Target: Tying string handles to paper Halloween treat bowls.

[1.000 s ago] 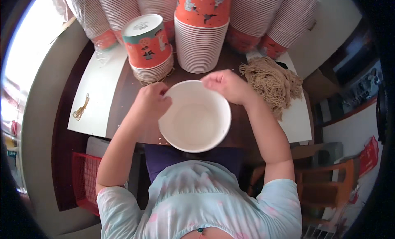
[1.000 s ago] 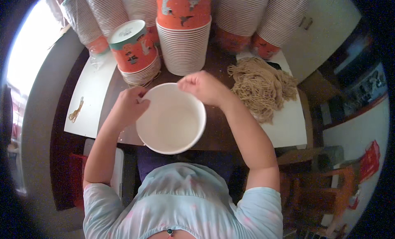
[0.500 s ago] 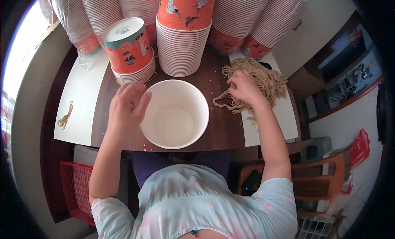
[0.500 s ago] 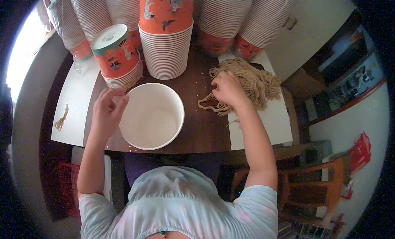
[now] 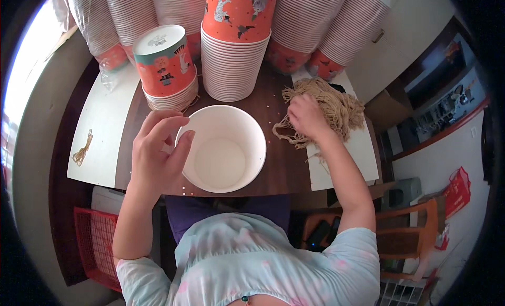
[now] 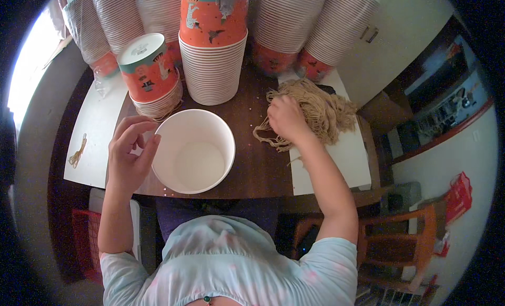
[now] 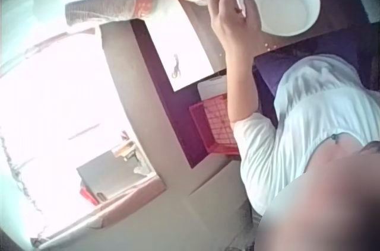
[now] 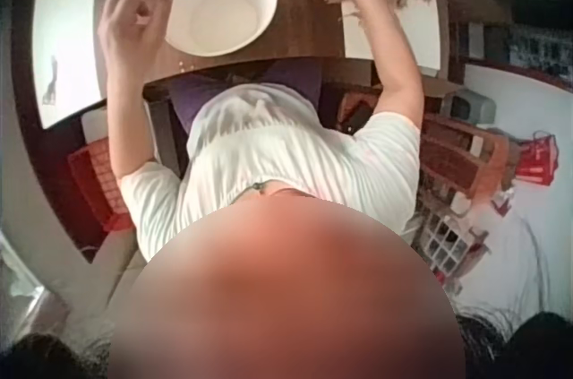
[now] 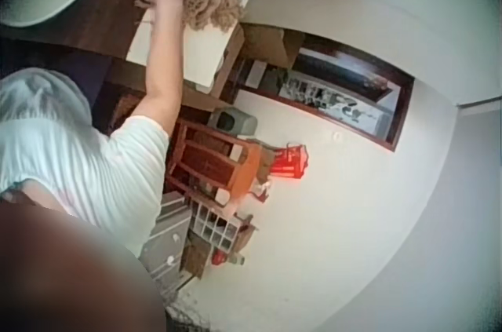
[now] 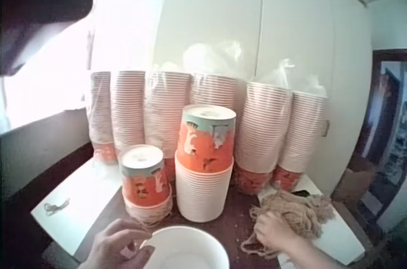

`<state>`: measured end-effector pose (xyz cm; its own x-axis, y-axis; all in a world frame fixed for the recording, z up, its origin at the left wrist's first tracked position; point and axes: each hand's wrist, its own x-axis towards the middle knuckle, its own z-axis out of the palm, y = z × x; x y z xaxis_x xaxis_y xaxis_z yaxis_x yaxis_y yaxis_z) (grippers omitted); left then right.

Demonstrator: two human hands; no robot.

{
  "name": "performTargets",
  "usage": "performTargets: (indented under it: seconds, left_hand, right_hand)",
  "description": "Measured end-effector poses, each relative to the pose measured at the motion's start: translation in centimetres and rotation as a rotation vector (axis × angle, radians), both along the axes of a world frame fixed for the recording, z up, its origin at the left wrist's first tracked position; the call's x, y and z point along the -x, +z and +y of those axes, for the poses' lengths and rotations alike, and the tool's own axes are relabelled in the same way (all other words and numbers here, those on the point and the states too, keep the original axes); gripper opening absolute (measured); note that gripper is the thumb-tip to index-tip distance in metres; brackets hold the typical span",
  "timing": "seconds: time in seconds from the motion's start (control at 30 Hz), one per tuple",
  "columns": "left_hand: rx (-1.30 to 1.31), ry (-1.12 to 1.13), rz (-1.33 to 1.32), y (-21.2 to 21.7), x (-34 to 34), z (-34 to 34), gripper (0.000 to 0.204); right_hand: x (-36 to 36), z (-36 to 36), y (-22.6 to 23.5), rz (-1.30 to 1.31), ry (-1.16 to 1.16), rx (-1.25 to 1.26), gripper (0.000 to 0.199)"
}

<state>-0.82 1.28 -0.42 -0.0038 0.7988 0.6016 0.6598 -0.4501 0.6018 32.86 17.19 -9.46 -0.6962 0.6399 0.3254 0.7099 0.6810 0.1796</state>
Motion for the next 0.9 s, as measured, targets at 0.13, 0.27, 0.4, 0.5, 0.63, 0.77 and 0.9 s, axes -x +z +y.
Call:
performTargets:
  seconds: [0.13,0.27,0.4,0.5,0.63,0.77,0.9]
  left_hand:
    - [0.046,-0.066,-0.05,1.2,-0.3,0.3,0.014]
    - [0.166,-0.304,-0.107,3.2,-2.5,2.9,0.019]
    - [0.36,-0.428,-0.074,3.6,-6.5,6.8,0.032]
    - [0.412,-0.556,-0.095,3.6,-8.8,9.2,0.034]
    - [0.476,-0.495,-0.164,3.0,-9.7,10.8,0.025]
    - [0.598,-0.63,-0.169,3.2,-9.3,11.3,0.021]
    - [0.623,-0.656,-0.189,2.3,-8.2,12.0,0.02]
  right_hand:
    - [1.0,0.0,6.4,0.605,-0.055,0.389,0.006]
    - [1.9,-0.8,12.2,0.893,0.012,0.92,0.004]
    - [4.9,-3.4,15.2,0.908,0.09,1.063,0.005]
    - [6.3,-4.7,15.1,0.843,0.009,0.926,0.004]
    - [4.8,-4.3,14.1,1.019,-0.003,0.874,0.01]
    - [2.7,-4.1,15.3,1.416,0.082,1.25,0.01]
    - [0.7,-3.7,15.3,1.584,0.276,1.392,0.009]
